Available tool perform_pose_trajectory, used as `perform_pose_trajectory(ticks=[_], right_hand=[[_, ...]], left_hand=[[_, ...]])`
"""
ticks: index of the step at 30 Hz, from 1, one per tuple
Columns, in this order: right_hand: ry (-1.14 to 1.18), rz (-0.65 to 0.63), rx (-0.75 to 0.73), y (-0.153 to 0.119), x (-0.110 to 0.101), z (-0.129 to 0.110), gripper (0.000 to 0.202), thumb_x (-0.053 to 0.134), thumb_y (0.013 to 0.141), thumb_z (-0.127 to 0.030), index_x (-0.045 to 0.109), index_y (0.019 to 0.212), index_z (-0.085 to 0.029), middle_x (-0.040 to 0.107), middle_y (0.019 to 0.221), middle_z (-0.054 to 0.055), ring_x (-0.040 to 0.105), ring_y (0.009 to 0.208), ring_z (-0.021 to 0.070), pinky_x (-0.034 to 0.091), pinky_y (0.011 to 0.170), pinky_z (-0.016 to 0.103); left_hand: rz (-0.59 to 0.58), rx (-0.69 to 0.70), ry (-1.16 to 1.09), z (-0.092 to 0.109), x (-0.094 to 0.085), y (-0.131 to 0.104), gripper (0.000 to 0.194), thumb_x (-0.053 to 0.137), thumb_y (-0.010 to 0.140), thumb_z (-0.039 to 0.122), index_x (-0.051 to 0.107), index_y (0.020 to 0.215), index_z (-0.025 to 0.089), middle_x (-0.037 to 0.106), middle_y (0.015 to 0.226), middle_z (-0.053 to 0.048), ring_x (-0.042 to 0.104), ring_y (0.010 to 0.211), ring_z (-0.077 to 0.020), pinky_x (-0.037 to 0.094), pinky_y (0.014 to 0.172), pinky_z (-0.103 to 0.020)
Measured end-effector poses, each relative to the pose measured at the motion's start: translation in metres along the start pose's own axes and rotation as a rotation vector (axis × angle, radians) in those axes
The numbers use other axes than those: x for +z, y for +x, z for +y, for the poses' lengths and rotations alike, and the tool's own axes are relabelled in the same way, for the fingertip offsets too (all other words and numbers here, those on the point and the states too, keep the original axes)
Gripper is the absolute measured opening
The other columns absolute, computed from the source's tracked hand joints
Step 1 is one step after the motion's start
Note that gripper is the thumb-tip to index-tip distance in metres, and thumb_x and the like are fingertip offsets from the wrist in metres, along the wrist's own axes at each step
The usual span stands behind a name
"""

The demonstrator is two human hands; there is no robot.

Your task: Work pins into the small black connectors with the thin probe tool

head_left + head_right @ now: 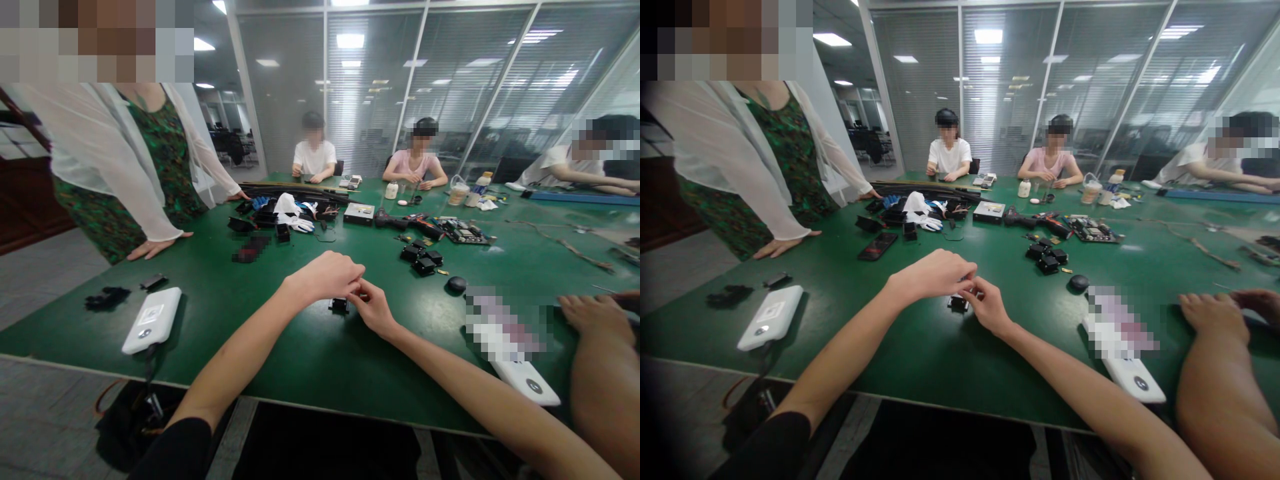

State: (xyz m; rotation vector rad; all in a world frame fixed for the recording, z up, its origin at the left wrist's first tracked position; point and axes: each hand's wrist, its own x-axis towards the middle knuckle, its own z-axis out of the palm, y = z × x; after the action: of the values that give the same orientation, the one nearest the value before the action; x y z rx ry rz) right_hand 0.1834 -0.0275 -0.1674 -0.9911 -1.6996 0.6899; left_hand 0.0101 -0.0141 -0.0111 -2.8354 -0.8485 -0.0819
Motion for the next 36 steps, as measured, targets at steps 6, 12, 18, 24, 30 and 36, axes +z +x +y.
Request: perform_pose_trajectory(ticks=[6, 12, 18, 24, 30, 36], right_hand=[[-0.004, -0.068, -0.056, -0.002, 0.000, -0.006, 0.023, 0.056, 0.100, -0.039, 0.068, 0.093, -0.020, 0.064, 0.083, 0.003, 0.056, 0.074, 0.0172, 0.044, 0.064, 0.027], [-0.002, -0.082, -0.052, -0.003, 0.001, -0.010, 0.029, 0.052, 0.102, -0.043, 0.067, 0.091, -0.021, 0.062, 0.076, 0.002, 0.054, 0.068, 0.0162, 0.043, 0.060, 0.027], [-0.028, -0.009, 0.019, -0.001, 0.002, -0.003, 0.026, 0.074, 0.088, -0.045, 0.065, 0.093, -0.021, 0.062, 0.078, 0.000, 0.053, 0.066, 0.0148, 0.044, 0.057, 0.025], [-0.004, 0.012, 0.017, 0.000, 0.002, 0.000, 0.025, 0.070, 0.091, -0.042, 0.064, 0.080, -0.020, 0.063, 0.076, 0.001, 0.054, 0.068, 0.0153, 0.045, 0.060, 0.026], [0.008, -0.061, -0.037, -0.002, 0.003, -0.005, 0.020, 0.056, 0.098, -0.033, 0.070, 0.092, -0.020, 0.069, 0.085, 0.004, 0.060, 0.076, 0.0182, 0.045, 0.064, 0.027], [-0.018, -0.079, -0.040, -0.003, 0.001, -0.009, 0.022, 0.056, 0.099, -0.037, 0.071, 0.097, -0.020, 0.068, 0.085, 0.004, 0.059, 0.072, 0.0172, 0.045, 0.061, 0.026]], left_hand=[[0.010, -0.003, 0.002, 0.000, 0.001, 0.000, 0.027, 0.047, 0.098, 0.034, 0.069, 0.098, 0.017, 0.075, 0.090, -0.011, 0.072, 0.082, -0.0249, 0.046, 0.068, -0.031], [0.014, 0.004, -0.010, -0.001, 0.002, -0.001, 0.025, 0.048, 0.098, 0.031, 0.068, 0.098, 0.017, 0.075, 0.090, -0.012, 0.072, 0.083, -0.0252, 0.046, 0.069, -0.031], [0.005, -0.002, -0.011, -0.001, 0.001, 0.000, 0.025, 0.048, 0.098, 0.033, 0.068, 0.097, 0.017, 0.075, 0.090, -0.011, 0.072, 0.082, -0.0244, 0.046, 0.068, -0.030], [0.000, -0.004, 0.007, 0.000, 0.000, 0.000, 0.026, 0.048, 0.098, 0.035, 0.068, 0.098, 0.018, 0.075, 0.090, -0.010, 0.072, 0.082, -0.0255, 0.045, 0.066, -0.030], [0.008, 0.000, 0.002, -0.002, 0.000, -0.001, 0.022, 0.050, 0.097, 0.032, 0.067, 0.098, 0.018, 0.075, 0.091, -0.010, 0.072, 0.083, -0.0258, 0.045, 0.065, -0.030], [0.001, -0.010, -0.017, -0.003, 0.001, 0.000, 0.023, 0.050, 0.097, 0.032, 0.068, 0.099, 0.018, 0.075, 0.091, -0.011, 0.072, 0.083, -0.0250, 0.045, 0.068, -0.030]])
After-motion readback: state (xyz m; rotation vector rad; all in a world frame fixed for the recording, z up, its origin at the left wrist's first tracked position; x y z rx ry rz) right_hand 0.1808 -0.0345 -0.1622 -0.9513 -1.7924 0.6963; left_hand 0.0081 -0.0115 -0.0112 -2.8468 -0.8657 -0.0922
